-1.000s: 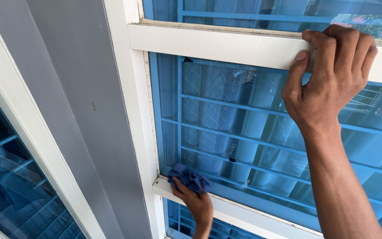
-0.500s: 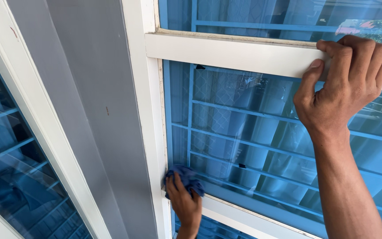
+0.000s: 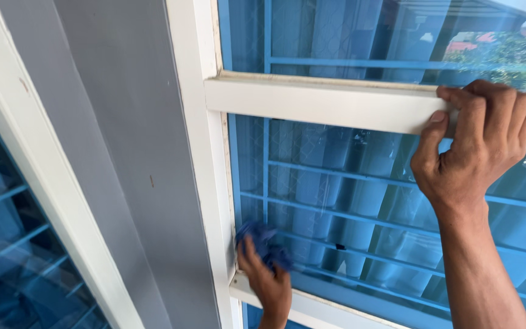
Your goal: The person wipes a large window pane with a blue cloth, moving methodically across the surface to remove dirt and streaks. The person uses a spray bottle to apply cleaning solution and continues wiping until the glass appears clear.
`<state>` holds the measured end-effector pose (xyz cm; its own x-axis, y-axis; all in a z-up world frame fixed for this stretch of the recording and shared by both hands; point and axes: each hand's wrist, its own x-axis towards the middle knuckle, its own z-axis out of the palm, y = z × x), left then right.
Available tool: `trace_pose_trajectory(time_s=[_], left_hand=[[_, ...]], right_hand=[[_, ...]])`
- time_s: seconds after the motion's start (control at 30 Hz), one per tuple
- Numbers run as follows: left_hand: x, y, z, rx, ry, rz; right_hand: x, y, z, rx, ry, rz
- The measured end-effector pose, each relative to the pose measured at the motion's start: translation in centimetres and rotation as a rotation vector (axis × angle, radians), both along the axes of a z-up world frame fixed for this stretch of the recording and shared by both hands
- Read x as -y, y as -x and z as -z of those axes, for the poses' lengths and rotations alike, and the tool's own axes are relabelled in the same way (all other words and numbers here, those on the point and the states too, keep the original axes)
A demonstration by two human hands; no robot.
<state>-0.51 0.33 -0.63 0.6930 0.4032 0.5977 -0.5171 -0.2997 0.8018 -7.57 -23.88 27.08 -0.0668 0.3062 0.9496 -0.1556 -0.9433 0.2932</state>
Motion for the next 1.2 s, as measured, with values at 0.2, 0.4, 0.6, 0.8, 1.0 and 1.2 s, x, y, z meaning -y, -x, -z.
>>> trace_pose_trajectory(time_s=[0.2, 0.4, 0.6, 0.8, 1.0, 1.2], left_hand=[[0.3, -0.8, -2.2, 0.004, 0.057, -0.063], [0.0, -1.8, -8.8, 0.33, -0.192, 0.01], [-0.8, -1.5, -4.4, 0.516, -0.542, 0.174], [-1.9, -4.6, -8.9, 0.43, -0.275, -0.056], [-0.2, -4.7, -13.9, 0.606, -0.36, 0.103], [-0.7, -2.6, -9.9, 0.502, -0.452, 0.154]], right_hand=[[-0.2, -0.3, -0.1, 0.007, -0.049, -0.008], [-0.2, -0.3, 0.0, -0.005, -0.067, -0.006], [-0.6, 0.0, 0.2, -0.022, -0.091, -0.016], [-1.1, 0.1, 0.2, -0.023, -0.111, -0.049], [-1.3, 0.1, -0.3, -0.002, -0.096, -0.043], [-1.5, 0.2, -0.5, 0.007, -0.082, -0.045]])
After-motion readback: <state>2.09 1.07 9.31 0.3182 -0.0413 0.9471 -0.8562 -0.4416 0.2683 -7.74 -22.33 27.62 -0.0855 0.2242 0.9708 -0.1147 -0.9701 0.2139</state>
